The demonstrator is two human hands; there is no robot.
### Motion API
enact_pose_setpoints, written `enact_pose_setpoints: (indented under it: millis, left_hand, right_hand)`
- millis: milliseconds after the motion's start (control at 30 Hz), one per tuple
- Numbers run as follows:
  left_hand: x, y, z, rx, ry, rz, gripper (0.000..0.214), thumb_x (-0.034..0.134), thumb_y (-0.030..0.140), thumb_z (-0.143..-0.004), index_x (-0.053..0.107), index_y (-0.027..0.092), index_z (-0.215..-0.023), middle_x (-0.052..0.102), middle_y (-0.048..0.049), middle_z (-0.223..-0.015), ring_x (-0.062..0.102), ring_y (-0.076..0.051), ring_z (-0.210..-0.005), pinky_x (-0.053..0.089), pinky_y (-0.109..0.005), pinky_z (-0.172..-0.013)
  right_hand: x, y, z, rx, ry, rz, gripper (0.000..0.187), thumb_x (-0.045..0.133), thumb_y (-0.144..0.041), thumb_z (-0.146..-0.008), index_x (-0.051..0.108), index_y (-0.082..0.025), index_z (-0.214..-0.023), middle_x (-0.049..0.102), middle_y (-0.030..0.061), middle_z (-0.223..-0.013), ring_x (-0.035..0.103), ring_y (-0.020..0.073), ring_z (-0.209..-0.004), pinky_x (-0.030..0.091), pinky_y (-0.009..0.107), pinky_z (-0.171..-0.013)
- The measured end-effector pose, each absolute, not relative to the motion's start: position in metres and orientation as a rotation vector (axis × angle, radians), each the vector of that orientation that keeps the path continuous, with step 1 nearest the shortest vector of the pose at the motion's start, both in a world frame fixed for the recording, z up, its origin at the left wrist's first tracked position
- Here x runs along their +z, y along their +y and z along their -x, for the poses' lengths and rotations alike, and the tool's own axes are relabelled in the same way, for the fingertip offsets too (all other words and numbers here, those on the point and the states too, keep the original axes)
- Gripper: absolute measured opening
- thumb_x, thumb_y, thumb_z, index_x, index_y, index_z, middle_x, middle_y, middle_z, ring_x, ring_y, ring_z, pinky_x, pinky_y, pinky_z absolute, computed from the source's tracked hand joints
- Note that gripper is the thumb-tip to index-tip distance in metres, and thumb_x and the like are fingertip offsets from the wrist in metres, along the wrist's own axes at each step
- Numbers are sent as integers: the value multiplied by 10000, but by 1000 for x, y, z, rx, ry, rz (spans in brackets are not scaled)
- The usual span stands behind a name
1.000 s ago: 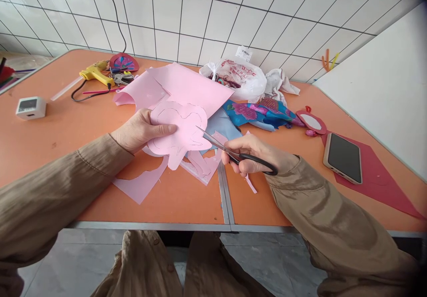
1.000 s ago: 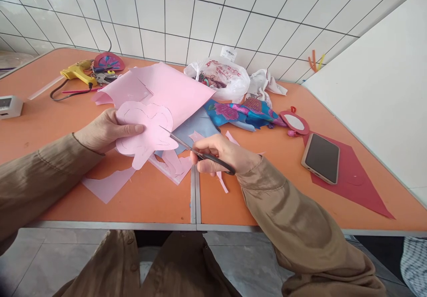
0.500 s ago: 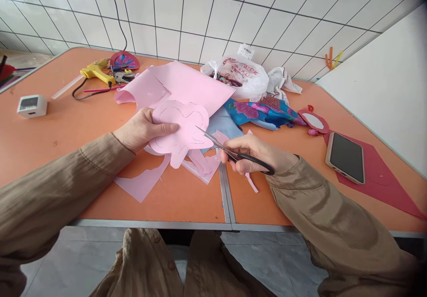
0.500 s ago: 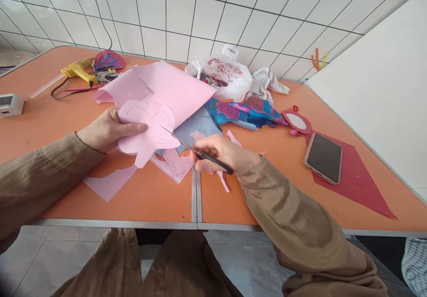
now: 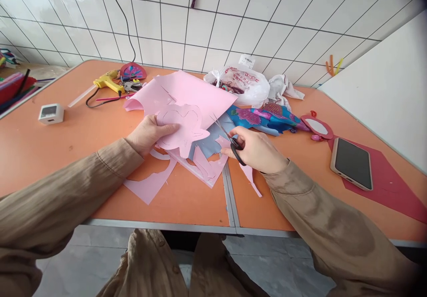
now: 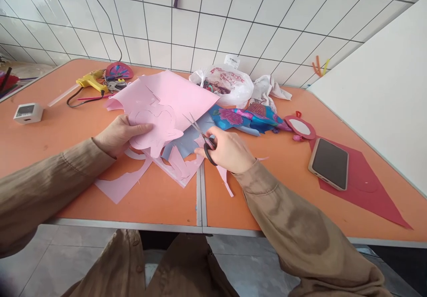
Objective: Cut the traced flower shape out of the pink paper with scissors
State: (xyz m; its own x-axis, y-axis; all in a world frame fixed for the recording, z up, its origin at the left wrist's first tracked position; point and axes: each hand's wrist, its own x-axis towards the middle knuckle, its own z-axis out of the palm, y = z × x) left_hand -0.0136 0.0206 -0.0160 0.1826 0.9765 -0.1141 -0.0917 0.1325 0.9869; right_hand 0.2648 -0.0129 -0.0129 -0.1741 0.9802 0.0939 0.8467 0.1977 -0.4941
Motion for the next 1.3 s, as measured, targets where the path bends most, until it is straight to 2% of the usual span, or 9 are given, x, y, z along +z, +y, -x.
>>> enact_pose_setpoints:
  millis: [100, 233, 500, 633, 733, 867, 1033, 1167, 1300]
  left_hand:
    - [-14, 23, 14, 1096, 1027, -1106, 298, 912, 323, -578, 727, 145, -729, 715, -34, -620, 655, -180, -552, 521, -259, -486]
    - [-15, 26, 15, 1155, 1006, -1086, 324, 919, 338, -562, 718, 146, -729, 677, -10, -558, 642, -171, -529, 529, -258, -476]
    - [-22, 25, 16, 1154, 1022, -1129, 313, 921, 336, -572, 753, 136, -746, 763, -69, -696, 702, -203, -620, 560, -267, -534]
    - [-25, 23, 16, 1066, 1062, -1139, 336, 920, 393, -581, 767, 148, -754, 748, -69, -630, 693, -223, -567, 571, -306, -511]
    - [-27, 23, 17, 1040, 1077, -1135, 360, 920, 410, -579, 770, 153, -781, 742, -60, -616, 670, -214, -506, 553, -308, -460]
    - [-27, 25, 18, 1054, 1023, -1079, 367, 934, 373, -554, 763, 145, -785, 756, -66, -655, 671, -206, -515, 527, -282, -425]
    - [-27, 30, 19, 1055, 917, -1015, 378, 962, 303, -493, 780, 138, -780, 786, -81, -754, 709, -195, -656, 595, -286, -608]
    - [-27, 32, 21, 1023, 896, -1015, 379, 967, 294, -476, 793, 138, -774, 793, -99, -770, 716, -213, -683, 591, -309, -643]
    - [-28, 32, 23, 989, 896, -1059, 363, 961, 324, -502, 788, 142, -763, 790, -110, -759, 723, -246, -678, 588, -359, -661]
  right_hand:
    - [-14, -13, -264, 303, -2090, 1812, 453, 778, -464, -715, 570, -215, -1031, 643, 5, -703, 623, 214, -669, 371, 293, -587]
    - [-15, -13, -265, 276, -2137, 1856, 414, 698, -320, -775, 555, -189, -1141, 713, 60, -872, 680, 251, -799, 401, 306, -616]
    - [-12, -13, -263, -19, -2081, 2035, 254, 637, -372, -829, 694, -207, -1013, 750, 101, -902, 690, 308, -857, 359, 338, -607]
    - [-12, -12, -265, -18, -2156, 2016, 204, 663, -351, -809, 726, -191, -920, 714, 140, -1030, 661, 310, -935, 349, 334, -613]
    - [-12, -9, -268, 122, -2143, 1977, 224, 702, -403, -782, 688, -181, -811, 666, 118, -872, 619, 268, -825, 323, 325, -588]
    - [-15, -2, -272, 466, -2030, 1920, 274, 745, -427, -724, 606, -212, -821, 508, -1, -581, 496, 190, -601, 311, 311, -555]
    - [-22, 2, -272, 484, -1994, 1851, 366, 765, -389, -671, 460, -261, -827, 431, -60, -552, 459, 172, -551, 309, 294, -537]
    - [-30, 2, -268, 374, -1970, 1833, 421, 748, -364, -651, 341, -259, -681, 377, -74, -537, 393, 143, -539, 277, 276, -538]
    - [-33, 1, -266, 424, -2040, 1703, 281, 680, -315, -672, 415, -235, -625, 427, -56, -531, 385, 128, -529, 279, 278, -553]
